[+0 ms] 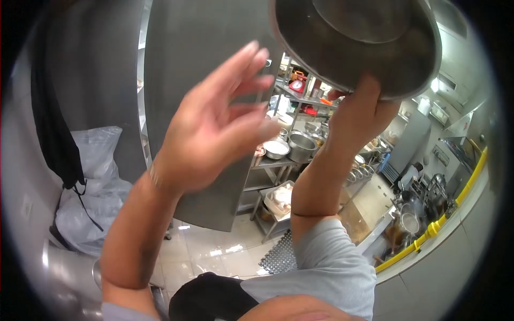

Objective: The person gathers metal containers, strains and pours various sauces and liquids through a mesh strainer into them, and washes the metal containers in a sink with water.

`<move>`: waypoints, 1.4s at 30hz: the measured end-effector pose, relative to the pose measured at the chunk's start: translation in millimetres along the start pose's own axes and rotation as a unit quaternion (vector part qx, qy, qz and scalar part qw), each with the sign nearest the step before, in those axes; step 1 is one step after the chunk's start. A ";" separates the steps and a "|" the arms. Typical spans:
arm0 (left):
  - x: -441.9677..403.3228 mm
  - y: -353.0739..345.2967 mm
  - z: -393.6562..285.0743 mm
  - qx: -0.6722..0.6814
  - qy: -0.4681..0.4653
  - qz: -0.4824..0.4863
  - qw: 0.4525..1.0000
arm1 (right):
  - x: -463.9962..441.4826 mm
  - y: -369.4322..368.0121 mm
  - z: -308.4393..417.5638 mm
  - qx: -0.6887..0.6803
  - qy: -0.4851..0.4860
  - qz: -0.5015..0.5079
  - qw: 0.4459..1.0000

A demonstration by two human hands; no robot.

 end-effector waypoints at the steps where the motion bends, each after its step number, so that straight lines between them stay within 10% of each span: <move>1: -16.6 -9.1 1.0 0.042 -0.024 -0.035 0.998 | 5.3 -1.4 1.7 -0.004 -0.002 0.006 1.000; 15: -26.7 -14.9 29.2 0.216 0.021 -0.033 0.976 | 33.2 7.3 -19.1 -0.090 -0.018 0.095 0.991; 21: 60.9 -22.0 71.2 -0.235 -0.096 -0.210 0.944 | 148.4 32.4 -69.5 -0.284 -0.294 0.103 0.907; 23: 94.9 -25.9 87.9 -0.296 -0.089 -0.221 0.925 | 190.9 48.3 -84.5 -0.364 -0.485 0.124 0.786; 29: 137.4 -35.5 116.1 -0.387 -0.088 -0.242 0.885 | 260.4 77.4 -84.5 -0.444 -0.588 0.143 0.661; 42: 141.7 -37.0 117.8 -0.493 -0.036 -0.177 0.851 | 283.8 93.0 -97.2 -0.371 -0.598 0.145 0.696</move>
Point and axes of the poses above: each hand's wrist, its own x-axis away from the middle knuckle, its own y-axis out of the back of the hand, z = x × y, the point moved 2 cm from there along -x, towards the middle knuckle, and after that the axes turned 1 degree about y, right-handed, at the moved point
